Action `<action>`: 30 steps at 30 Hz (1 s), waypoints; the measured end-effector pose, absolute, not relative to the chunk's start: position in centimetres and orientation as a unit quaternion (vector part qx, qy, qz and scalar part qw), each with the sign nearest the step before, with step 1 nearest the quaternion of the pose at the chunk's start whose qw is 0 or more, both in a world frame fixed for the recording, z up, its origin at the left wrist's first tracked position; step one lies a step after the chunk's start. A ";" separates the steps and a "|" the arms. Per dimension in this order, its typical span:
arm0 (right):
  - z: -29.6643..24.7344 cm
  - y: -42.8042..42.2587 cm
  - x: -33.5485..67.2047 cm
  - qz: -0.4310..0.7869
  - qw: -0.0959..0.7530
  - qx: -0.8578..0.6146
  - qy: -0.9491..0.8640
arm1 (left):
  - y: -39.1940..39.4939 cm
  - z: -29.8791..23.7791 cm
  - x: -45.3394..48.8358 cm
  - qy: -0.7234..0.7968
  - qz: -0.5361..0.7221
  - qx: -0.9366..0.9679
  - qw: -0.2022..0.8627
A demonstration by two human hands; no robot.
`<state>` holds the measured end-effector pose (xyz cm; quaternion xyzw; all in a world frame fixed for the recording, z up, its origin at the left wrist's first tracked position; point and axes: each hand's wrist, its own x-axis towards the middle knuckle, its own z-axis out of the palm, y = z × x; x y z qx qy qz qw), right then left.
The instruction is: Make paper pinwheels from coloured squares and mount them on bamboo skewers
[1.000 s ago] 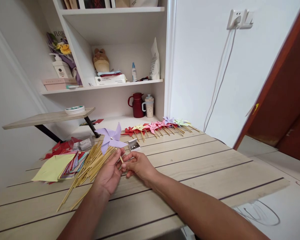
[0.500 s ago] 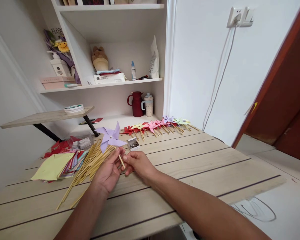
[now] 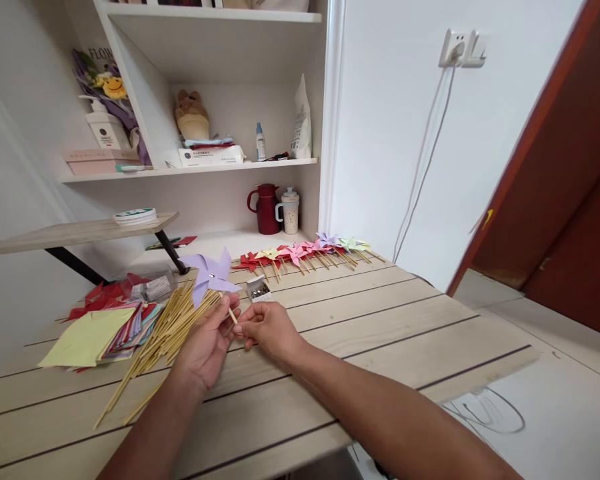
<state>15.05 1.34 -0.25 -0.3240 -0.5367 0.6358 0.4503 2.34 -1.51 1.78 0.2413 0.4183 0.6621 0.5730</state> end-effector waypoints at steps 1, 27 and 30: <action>-0.1 1.4 15.1 0.630 0.455 -0.328 -0.537 | -1.5 1.8 2.3 0.419 0.669 0.246 0.562; 1.6 2.9 16.9 0.548 0.567 -0.356 -0.501 | -0.7 1.2 1.8 0.488 0.632 0.252 0.546; 1.3 4.0 17.5 0.525 0.572 -0.389 -0.496 | -0.3 0.3 1.6 0.503 0.620 0.275 0.536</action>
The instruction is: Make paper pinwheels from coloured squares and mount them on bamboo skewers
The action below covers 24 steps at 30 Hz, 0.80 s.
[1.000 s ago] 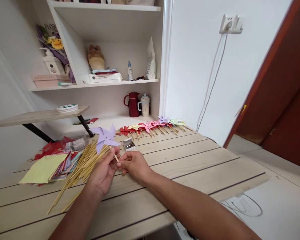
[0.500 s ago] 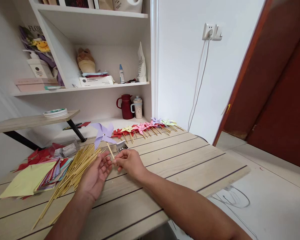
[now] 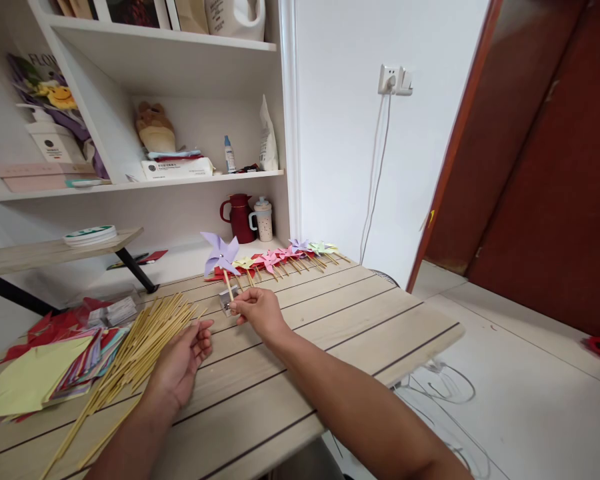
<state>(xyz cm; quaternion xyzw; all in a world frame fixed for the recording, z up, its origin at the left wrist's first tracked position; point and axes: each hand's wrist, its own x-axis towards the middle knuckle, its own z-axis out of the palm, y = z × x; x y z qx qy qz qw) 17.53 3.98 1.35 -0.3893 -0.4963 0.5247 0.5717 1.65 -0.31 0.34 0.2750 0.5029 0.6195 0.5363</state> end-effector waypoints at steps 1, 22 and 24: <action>1.3 4.4 17.8 0.512 0.571 -0.411 -0.493 | -0.2 0.1 1.6 0.506 0.617 0.286 0.531; 0.4 14.4 20.3 0.231 0.385 -0.663 -0.599 | 0.2 -2.5 2.0 0.564 0.298 0.741 0.210; 1.4 15.3 20.1 0.219 0.361 -0.671 -0.610 | 0.3 -2.6 2.0 0.567 0.294 0.740 0.211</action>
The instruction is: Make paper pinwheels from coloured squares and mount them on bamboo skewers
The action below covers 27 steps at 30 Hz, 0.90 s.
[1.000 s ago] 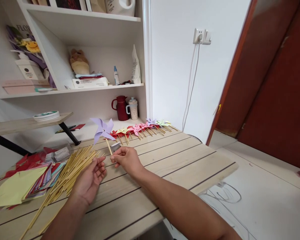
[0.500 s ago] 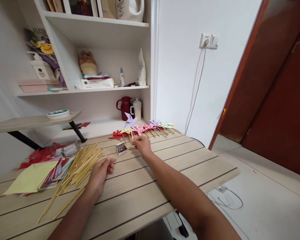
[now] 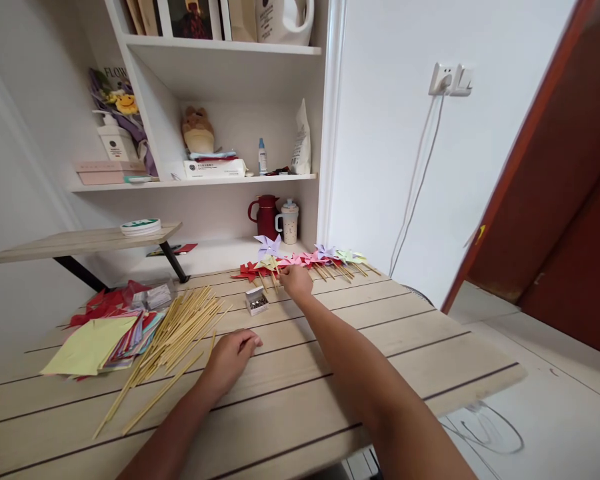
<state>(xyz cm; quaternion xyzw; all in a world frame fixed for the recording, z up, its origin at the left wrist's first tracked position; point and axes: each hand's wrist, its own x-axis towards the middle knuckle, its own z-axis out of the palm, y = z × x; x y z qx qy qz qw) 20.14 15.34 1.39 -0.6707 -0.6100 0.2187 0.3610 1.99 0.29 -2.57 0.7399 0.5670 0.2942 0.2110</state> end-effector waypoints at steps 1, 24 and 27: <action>1.8 15.7 20.0 0.216 0.347 -0.673 -0.616 | 0.3 -2.6 2.0 0.567 0.293 0.740 0.211; 1.3 17.5 16.4 0.185 0.228 -0.696 -0.656 | 0.3 -3.3 2.1 0.554 0.301 0.745 0.220; 1.4 17.4 16.3 0.192 0.230 -0.696 -0.652 | 0.3 -3.2 2.1 0.557 0.295 0.745 0.217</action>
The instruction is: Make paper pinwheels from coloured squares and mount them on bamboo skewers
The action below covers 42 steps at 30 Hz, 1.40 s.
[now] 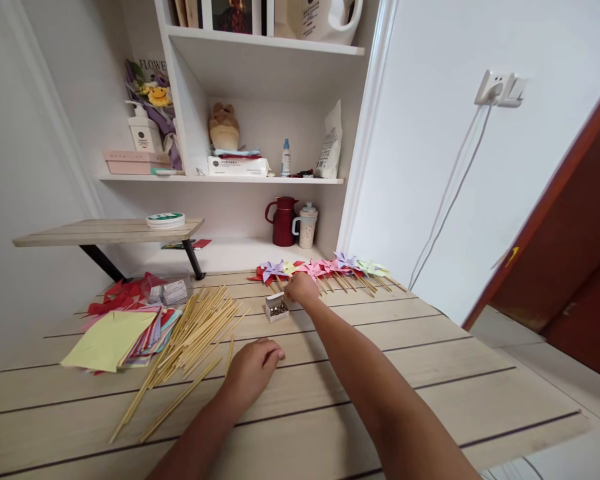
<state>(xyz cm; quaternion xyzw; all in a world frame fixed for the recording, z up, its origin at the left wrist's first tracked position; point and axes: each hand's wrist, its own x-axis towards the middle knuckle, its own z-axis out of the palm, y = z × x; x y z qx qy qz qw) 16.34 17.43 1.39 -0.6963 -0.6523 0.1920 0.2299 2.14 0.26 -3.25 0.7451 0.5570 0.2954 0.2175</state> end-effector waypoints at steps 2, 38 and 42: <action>1.5 17.3 16.4 0.196 0.235 -0.696 -0.650 | 0.3 -3.2 2.2 0.558 0.294 0.745 0.216; -2.5 6.5 18.0 0.247 0.290 -0.511 -0.771 | -4.4 3.4 -2.1 0.490 0.325 0.808 0.046; -2.4 6.6 18.2 0.227 0.265 -0.500 -0.793 | -5.6 4.2 -9.8 0.558 0.277 0.780 -0.053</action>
